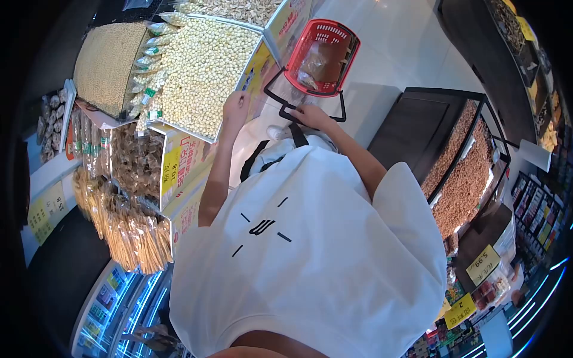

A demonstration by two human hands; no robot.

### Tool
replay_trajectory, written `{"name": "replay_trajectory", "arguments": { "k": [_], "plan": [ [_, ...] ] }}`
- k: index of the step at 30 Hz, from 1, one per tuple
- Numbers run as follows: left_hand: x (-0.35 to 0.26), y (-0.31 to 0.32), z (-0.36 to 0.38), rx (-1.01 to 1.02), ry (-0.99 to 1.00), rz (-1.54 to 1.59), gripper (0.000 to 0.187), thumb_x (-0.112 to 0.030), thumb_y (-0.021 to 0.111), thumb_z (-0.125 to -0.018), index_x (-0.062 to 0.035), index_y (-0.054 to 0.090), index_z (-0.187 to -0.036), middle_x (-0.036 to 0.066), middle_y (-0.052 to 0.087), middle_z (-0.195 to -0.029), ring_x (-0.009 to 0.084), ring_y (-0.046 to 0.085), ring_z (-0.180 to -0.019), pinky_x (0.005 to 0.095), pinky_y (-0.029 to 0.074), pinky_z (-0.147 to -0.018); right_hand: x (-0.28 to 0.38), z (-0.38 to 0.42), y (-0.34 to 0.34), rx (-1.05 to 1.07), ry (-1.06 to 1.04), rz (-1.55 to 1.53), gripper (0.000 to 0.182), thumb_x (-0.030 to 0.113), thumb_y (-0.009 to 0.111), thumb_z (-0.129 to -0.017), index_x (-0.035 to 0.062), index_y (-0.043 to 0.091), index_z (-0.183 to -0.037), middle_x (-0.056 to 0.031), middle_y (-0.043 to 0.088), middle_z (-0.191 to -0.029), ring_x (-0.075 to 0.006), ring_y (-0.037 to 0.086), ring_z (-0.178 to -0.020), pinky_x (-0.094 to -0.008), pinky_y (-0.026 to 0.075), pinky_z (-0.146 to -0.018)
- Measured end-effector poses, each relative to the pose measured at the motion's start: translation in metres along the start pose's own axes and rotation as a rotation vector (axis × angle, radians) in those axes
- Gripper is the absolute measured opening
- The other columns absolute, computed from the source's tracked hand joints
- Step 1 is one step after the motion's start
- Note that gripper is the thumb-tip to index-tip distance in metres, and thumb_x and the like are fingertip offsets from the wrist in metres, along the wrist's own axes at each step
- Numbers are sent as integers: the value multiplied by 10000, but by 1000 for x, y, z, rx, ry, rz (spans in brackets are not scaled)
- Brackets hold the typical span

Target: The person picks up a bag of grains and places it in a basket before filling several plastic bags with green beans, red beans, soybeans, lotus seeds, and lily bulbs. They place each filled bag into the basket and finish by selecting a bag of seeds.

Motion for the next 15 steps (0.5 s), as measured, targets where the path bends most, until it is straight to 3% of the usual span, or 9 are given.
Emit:
{"name": "replay_trajectory", "arguments": {
  "k": [2,3,5,6,8,9,10,12,15],
  "plan": [
    [-29,9,-29,38,196,-188,150,-137,537,-808,-12,582,-877,144,584,-920,276,551,-858,354,430,-746,-26,-12,-17,-52,10,12,405,365,508,-820,-11,597,-942,-212,617,-848,-338,599,-803,-377,456,-741],
    [-37,13,-44,45,196,-199,150,-137,537,-808,-12,582,-877,144,584,-920,276,551,-858,354,430,-746,-42,-19,-27,-108,21,32,381,345,514,-820,-10,602,-928,-207,620,-836,-322,605,-795,-367,462,-727],
    [-59,23,-75,80,327,-253,238,-108,543,-771,-21,554,-991,161,533,-1062,316,486,-1003,376,401,-839,-83,-36,-42,-101,80,24,368,334,515,-822,-11,606,-914,-201,621,-837,-302,608,-799,-359,468,-710],
    [-66,26,-92,95,326,-260,238,-108,543,-771,-21,554,-991,161,533,-1062,316,486,-1003,376,401,-839,-106,-44,-48,-91,145,27,356,324,516,-823,-11,609,-900,-194,623,-837,-282,612,-803,-351,473,-694],
    [-92,37,-126,-1,458,-473,398,-101,556,-739,1,477,-1116,194,463,-1159,347,443,-1072,405,373,-900,-142,-58,-62,-45,269,27,312,286,513,-814,-2,612,-886,-186,625,-831,-282,613,-786,-360,476,-682],
    [-95,47,-148,21,463,-475,398,-101,556,-739,1,477,-1116,194,463,-1159,347,443,-1072,405,373,-900,-167,-69,-71,0,379,42,270,248,510,-806,8,615,-871,-178,628,-825,-283,614,-768,-370,479,-671],
    [-91,56,-164,51,500,-553,473,-103,562,-728,14,429,-1166,208,430,-1193,356,410,-1115,420,341,-940,-221,-100,-49,-58,82,409,214,192,497,-768,30,621,-834,-165,631,-830,-302,608,-766,-395,478,-678],
    [-81,80,-188,145,518,-625,588,-106,571,-715,43,353,-1240,227,361,-1265,354,322,-1217,452,247,-1023,-259,-123,-51,-60,176,329,211,184,487,-755,32,619,-816,-173,626,-834,-322,598,-779,-411,472,-691],
    [-58,109,-207,133,516,-736,575,-106,564,-703,30,377,-1229,202,380,-1265,335,348,-1209,454,263,-1018,-279,-138,-69,-38,347,165,227,198,475,-749,24,613,-797,-193,613,-838,-353,580,-811,-431,462,-717]
  ]
}}
Point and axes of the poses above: each hand's wrist, its own z-axis away from the middle knuckle, its own y-axis out of the palm, x = y × z, the point moved 6 cm from there along -z, towards the middle knuckle
